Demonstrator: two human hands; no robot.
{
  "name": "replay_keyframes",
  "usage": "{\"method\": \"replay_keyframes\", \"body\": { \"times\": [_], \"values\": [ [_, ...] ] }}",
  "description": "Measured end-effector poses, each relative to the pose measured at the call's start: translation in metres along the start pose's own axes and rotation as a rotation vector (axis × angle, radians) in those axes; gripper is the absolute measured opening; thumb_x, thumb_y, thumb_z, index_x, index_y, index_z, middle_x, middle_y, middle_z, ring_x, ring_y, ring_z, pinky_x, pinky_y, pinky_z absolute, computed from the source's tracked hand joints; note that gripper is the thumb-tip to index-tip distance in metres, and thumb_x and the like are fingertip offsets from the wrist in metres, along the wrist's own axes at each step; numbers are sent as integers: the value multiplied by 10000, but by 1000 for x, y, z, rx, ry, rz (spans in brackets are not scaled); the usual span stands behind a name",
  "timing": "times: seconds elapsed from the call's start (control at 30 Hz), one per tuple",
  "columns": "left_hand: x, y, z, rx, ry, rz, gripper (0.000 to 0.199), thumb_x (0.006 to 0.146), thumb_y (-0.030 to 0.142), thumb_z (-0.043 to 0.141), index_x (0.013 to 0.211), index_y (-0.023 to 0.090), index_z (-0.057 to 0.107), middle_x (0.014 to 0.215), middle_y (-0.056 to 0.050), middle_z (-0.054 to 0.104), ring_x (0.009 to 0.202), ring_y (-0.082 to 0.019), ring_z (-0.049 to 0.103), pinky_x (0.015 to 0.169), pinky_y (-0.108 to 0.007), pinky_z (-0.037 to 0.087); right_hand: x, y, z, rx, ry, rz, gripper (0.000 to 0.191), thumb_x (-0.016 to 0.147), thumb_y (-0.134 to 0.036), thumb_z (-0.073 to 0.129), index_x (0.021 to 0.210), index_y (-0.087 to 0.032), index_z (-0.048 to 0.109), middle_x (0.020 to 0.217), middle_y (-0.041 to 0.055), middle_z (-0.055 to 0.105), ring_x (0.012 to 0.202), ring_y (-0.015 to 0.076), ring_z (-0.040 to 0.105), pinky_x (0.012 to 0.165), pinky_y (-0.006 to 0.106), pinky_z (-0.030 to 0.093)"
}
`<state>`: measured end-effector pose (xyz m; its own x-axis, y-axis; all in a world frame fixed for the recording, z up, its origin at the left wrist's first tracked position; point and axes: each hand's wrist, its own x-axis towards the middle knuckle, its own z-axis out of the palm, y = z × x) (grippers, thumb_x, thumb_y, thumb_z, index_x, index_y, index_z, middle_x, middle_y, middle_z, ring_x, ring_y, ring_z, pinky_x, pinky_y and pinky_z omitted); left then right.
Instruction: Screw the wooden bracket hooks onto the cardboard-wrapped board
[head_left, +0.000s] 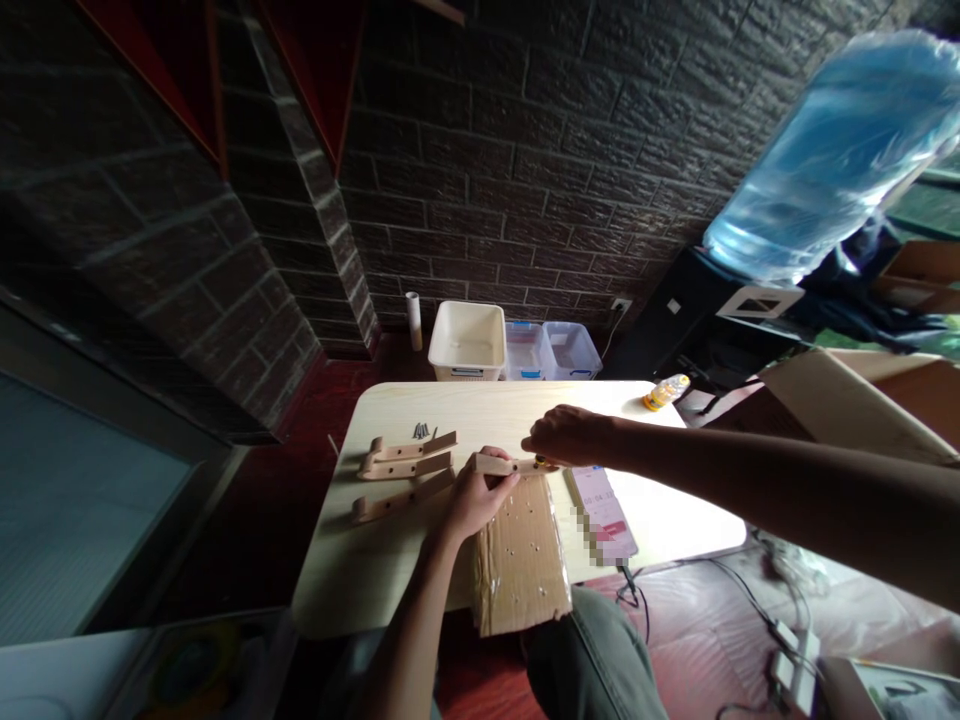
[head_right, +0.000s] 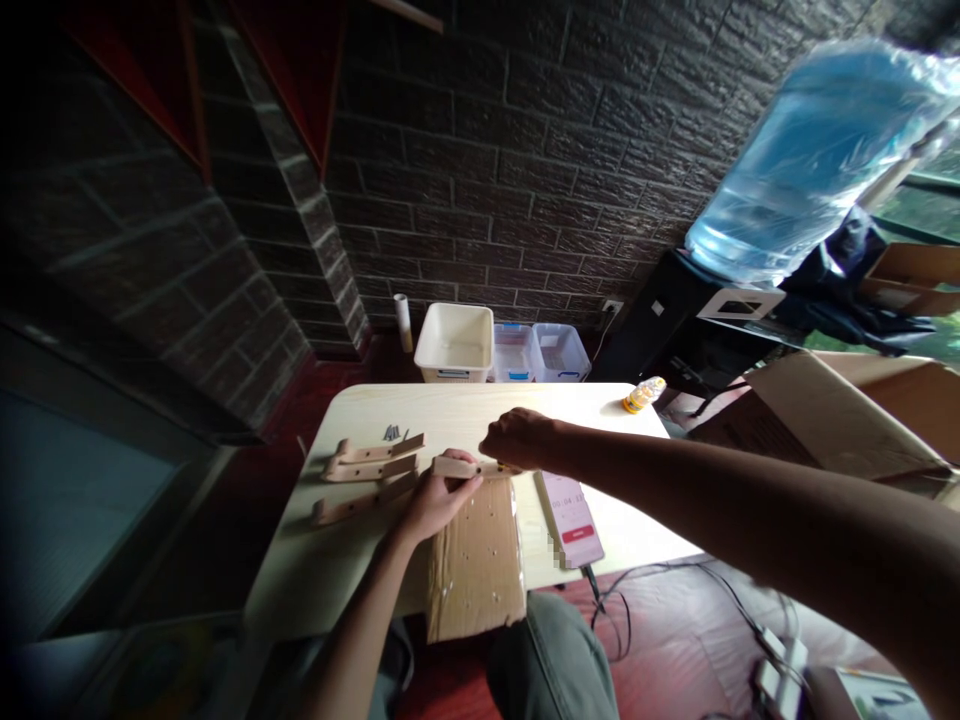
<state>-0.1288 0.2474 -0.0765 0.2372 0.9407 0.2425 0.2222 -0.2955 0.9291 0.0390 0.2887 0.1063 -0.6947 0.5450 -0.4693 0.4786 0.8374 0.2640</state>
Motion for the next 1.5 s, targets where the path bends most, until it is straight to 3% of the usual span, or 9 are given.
{"method": "replay_keyframes", "body": {
  "times": [0.27, 0.43, 0.6, 0.9, 1.07, 1.2, 1.5],
  "values": [
    [0, -3, 1, -25, 14, 16, 176, 874, 302, 670, 1013, 229, 592, 997, -36, 667, 931, -197, 654, 860, -340, 511, -4, 6, 3, 172, -103, 77, 212, 901, -307, 650, 1043, -151, 678, 962, 119, 759, 873, 254, 727, 672, 298, 481],
    [0, -4, 2, -33, 24, 11, 179, 869, 295, 672, 1015, 224, 597, 1004, -41, 667, 944, -200, 656, 867, -345, 509, -4, 5, 9, 162, -46, 42, 274, 918, -235, 596, 1179, -151, 615, 1031, 135, 744, 901, 263, 723, 690, 316, 494],
    [1, -4, 3, -21, 16, 10, 164, 878, 288, 658, 1014, 219, 597, 1010, -44, 669, 956, -197, 654, 864, -338, 507, -1, 3, 9, 166, -67, 61, 238, 919, -214, 574, 1134, -132, 638, 972, 152, 748, 909, 279, 731, 701, 326, 514],
    [2, -3, 3, -28, 9, -10, 188, 868, 305, 677, 1025, 230, 607, 1014, -40, 683, 949, -204, 673, 833, -339, 521, 5, -1, 12, 143, -83, 105, 410, 851, -234, 664, 1228, -91, 591, 1010, 193, 743, 949, 313, 730, 732, 366, 553],
    [2, -4, 4, -10, 9, -6, 169, 875, 305, 671, 1012, 229, 610, 1023, -42, 679, 960, -204, 667, 827, -334, 519, 7, -1, 8, 146, -102, 113, 312, 877, -242, 634, 1147, -86, 641, 1021, 201, 741, 988, 310, 722, 784, 381, 554],
    [3, -4, 4, -12, 13, 2, 168, 873, 310, 676, 1005, 228, 612, 1005, -39, 680, 940, -203, 671, 816, -335, 522, 8, -2, 3, 195, -145, 186, 322, 860, -295, 643, 1099, -80, 666, 1043, 218, 731, 976, 345, 721, 740, 402, 567],
    [3, -1, 3, -44, 29, -7, 199, 851, 313, 700, 1004, 221, 612, 975, -33, 687, 894, -191, 681, 803, -326, 525, 7, -4, 6, 209, -129, 182, 430, 831, -253, 667, 1224, -91, 600, 1030, 200, 732, 983, 359, 719, 733, 423, 577]
  ]
}}
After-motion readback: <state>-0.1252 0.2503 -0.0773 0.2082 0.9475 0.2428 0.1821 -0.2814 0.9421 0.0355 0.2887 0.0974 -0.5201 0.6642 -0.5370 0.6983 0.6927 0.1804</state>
